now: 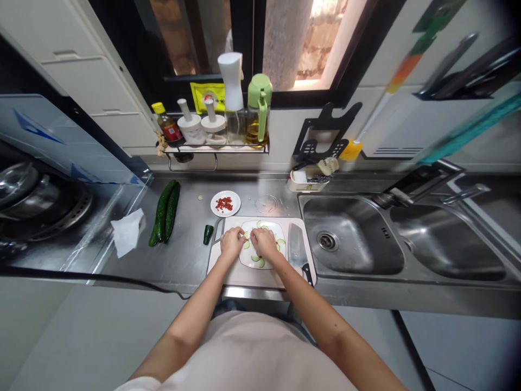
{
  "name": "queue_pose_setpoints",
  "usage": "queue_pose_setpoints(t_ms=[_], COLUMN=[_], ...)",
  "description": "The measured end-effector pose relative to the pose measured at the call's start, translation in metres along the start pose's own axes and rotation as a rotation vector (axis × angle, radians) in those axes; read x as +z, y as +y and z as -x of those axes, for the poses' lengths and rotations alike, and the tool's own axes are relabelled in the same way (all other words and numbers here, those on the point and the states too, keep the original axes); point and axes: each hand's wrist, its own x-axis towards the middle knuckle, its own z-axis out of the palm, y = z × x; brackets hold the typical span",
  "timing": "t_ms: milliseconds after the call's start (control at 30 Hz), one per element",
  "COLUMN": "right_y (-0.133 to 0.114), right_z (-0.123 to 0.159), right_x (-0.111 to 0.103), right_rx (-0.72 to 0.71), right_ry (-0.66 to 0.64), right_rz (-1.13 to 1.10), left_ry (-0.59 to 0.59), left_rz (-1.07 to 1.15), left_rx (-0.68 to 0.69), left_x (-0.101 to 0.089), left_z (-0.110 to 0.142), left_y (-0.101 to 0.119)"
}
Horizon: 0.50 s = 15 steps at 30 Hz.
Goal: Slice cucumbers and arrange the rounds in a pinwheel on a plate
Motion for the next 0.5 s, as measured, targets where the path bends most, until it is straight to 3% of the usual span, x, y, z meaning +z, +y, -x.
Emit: queue_pose_setpoints(t_ms=[267, 500], right_y=[0.001, 0.000], right_z=[0.000, -0.002], right_x=[0.003, -0.007], right_rx=[0.006, -0.066], right_ry=[-0.004, -0.001], right_rz=[0.016, 0.013], left_ry=[-0.002, 0.065], left_rz=[-0.012, 0.025], left_rx=[0.011, -0.013], left_x=[0.003, -0.003], left_z=[0.000, 0.003], left_y=[0.006, -0.006])
